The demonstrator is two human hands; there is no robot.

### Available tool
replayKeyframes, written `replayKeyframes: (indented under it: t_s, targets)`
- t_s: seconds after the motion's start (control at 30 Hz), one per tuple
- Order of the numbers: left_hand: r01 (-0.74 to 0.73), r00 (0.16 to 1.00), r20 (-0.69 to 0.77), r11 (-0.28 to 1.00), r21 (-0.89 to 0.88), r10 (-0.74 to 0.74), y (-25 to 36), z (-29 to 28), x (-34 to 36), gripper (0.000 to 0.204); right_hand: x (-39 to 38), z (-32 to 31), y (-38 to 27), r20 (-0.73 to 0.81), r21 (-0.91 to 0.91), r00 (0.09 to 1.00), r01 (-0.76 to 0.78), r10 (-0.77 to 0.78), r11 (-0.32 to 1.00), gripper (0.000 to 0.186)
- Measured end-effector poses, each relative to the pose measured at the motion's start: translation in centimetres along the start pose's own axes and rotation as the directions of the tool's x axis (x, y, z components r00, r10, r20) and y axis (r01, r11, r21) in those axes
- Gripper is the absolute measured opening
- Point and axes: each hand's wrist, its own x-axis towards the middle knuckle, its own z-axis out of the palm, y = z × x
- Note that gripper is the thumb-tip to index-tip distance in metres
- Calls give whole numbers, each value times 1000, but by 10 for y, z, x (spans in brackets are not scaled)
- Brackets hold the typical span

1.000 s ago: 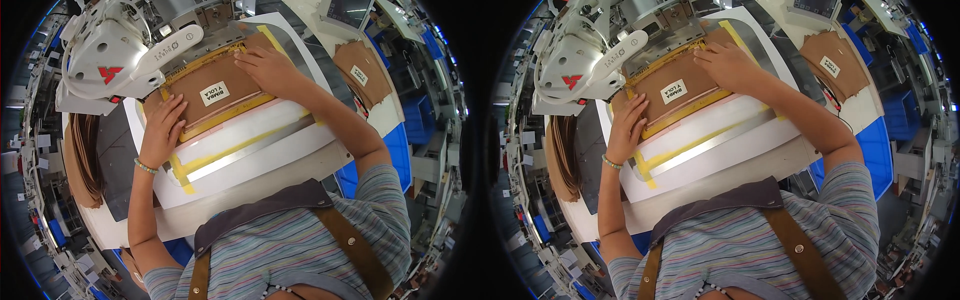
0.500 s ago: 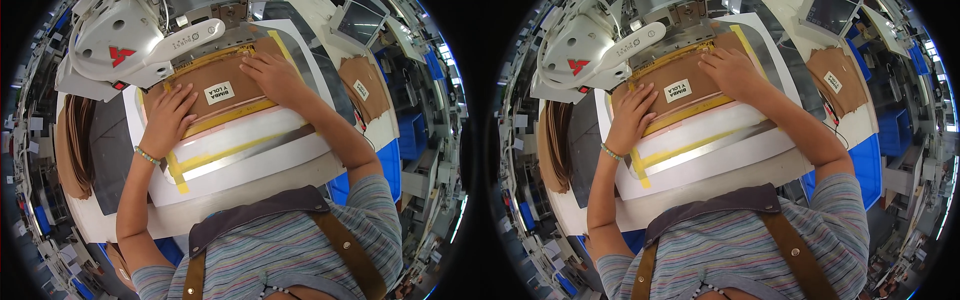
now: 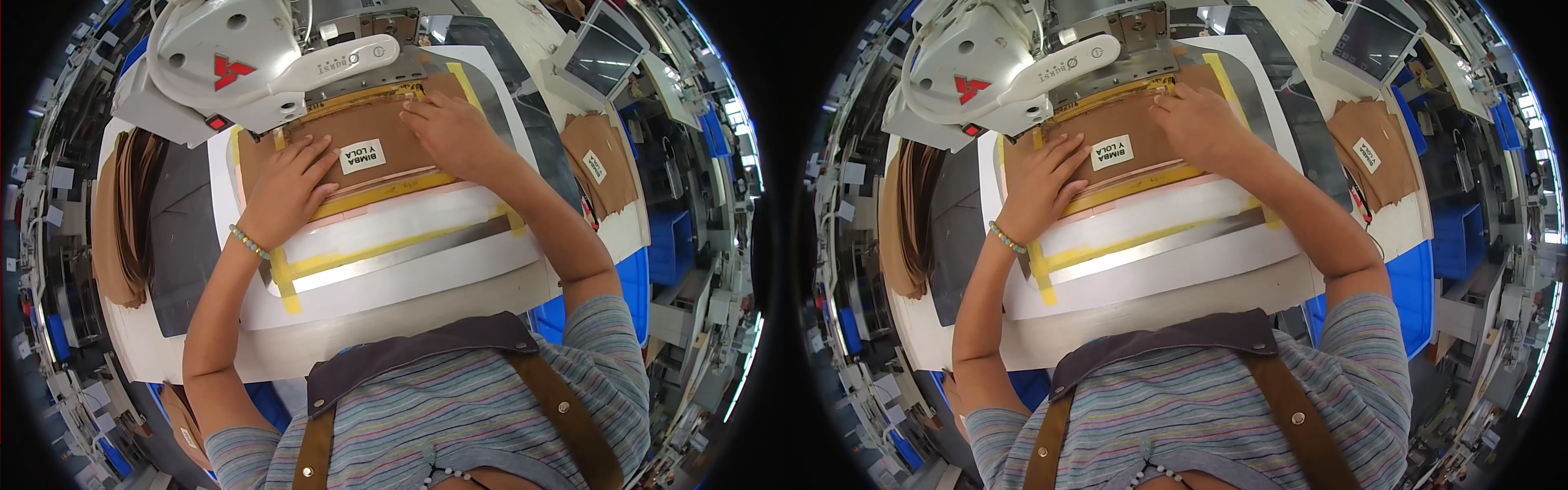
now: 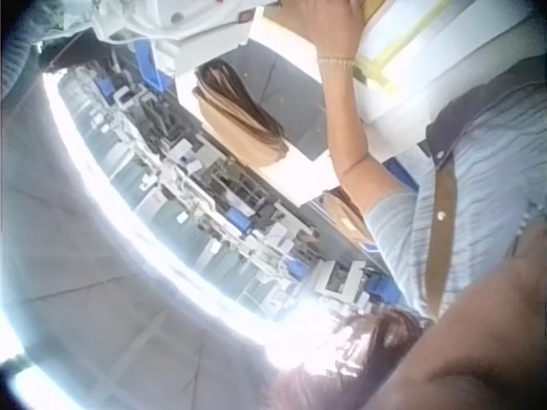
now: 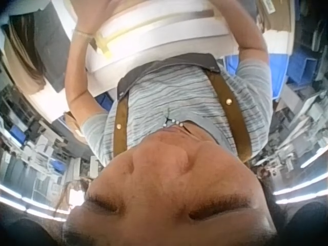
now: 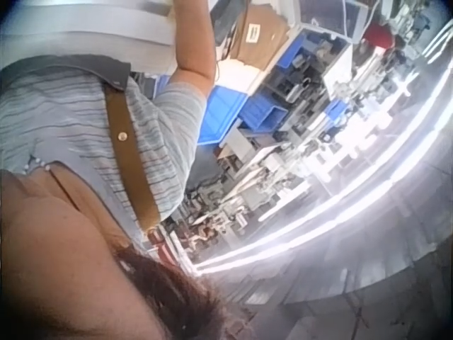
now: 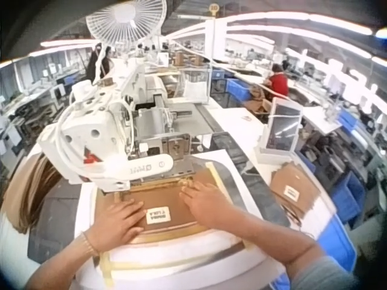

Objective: Sewing a small leather label onto a larger leather panel using an industrial sewing machine.

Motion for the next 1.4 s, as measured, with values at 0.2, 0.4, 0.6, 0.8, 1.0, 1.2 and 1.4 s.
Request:
replayKeyframes:
  t_s: [0.2, 0.4, 0.6, 0.8, 1.0, 1.2, 1.4]
  targets:
    - [-33, 999, -9, 999, -9, 33, 7, 4, 6, 50, 10, 2, -1, -57, 21, 995, 88, -87, 996, 32]
    - [-31, 1000, 2, 999, -7, 31, 6, 6, 5, 48, 24, 7, -12, -66, 9, 988, 139, -139, 990, 32]
    - [-24, 1000, -9, 1000, -18, 24, 5, 8, 5, 50, 36, 2, -23, -8, 67, 990, 143, -143, 987, 35]
    - [-18, 1000, -18, 999, -34, 17, 3, 10, 6, 52, 48, 6, -35, -6, 53, 986, 166, -166, 985, 34]
    - [-12, 999, -51, 998, -59, 9, -2, 10, 3, 45, 59, 14, -47, -41, 68, 978, 209, -207, 976, 33]
    - [58, 995, -82, 997, -47, -62, -7, 13, 1, 41, 68, 18, -60, -30, 129, 979, 205, -203, 970, 37]
    - [44, 993, -108, 998, 52, -38, -11, 8, -4, 42, 62, -1, -49, -69, 300, 970, 244, -235, 922, 40]
